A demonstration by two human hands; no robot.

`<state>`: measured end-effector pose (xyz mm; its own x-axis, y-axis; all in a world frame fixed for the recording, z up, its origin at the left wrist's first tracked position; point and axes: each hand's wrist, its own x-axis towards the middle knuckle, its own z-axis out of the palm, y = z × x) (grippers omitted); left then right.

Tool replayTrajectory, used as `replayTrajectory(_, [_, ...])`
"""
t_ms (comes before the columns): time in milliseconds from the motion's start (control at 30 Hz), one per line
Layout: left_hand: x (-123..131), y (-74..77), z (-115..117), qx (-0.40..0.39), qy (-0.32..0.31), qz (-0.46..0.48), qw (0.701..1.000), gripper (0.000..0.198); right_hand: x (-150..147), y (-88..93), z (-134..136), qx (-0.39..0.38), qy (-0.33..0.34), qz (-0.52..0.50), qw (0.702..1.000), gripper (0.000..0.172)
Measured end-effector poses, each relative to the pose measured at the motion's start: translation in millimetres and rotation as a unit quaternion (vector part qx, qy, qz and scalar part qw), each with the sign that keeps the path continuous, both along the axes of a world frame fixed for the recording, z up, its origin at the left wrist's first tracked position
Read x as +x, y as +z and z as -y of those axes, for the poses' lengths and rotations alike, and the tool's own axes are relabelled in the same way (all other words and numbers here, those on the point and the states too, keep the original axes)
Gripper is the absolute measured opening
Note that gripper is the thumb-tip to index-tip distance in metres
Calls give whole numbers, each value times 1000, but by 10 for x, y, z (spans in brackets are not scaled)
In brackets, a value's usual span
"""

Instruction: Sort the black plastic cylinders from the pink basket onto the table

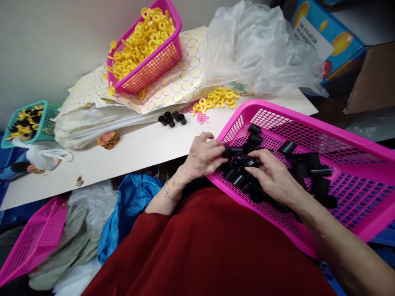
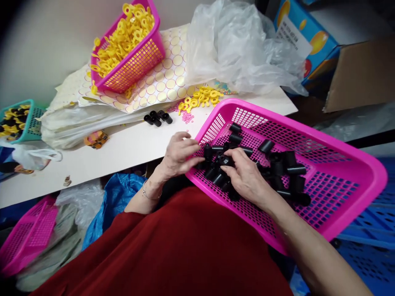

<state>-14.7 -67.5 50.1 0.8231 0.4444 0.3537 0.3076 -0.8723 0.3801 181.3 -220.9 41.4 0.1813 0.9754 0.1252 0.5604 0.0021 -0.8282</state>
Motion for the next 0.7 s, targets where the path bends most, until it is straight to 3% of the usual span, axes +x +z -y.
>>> replayTrajectory(100, [118, 150, 159, 12, -89, -158, 983, 7, -46, 3, -3, -11, 6, -11, 1000, 17])
replayTrajectory(233, [116, 193, 235, 25, -97, -224, 969, 14, -74, 24, 55, -6, -3, -36, 999, 17])
replayTrajectory(333, [73, 200, 268, -30, -81, -185, 979, 17, -97, 73, 120, 2, -14, -66, 998, 18])
replayTrajectory(433, [79, 219, 326, -194, 1, -28, 981, 12, -163, 192, 188, 30, -28, -72, 997, 20])
replayTrajectory(500, [126, 235, 385, -367, 59, 113, 921, 30, -223, 293, 226, 58, -48, -54, 996, 22])
replayTrajectory(600, [240, 265, 467, -625, 69, 228, 743, 42, -295, 417, 264, 110, -79, 21, 991, 20])
replayTrajectory(667, [311, 288, 500, -729, 64, 237, 639, 44, -320, 454, 277, 133, -89, 74, 984, 19])
replayTrajectory(700, [338, 299, 510, -759, 64, 236, 603, 44, -325, 456, 280, 139, -94, 93, 982, 19])
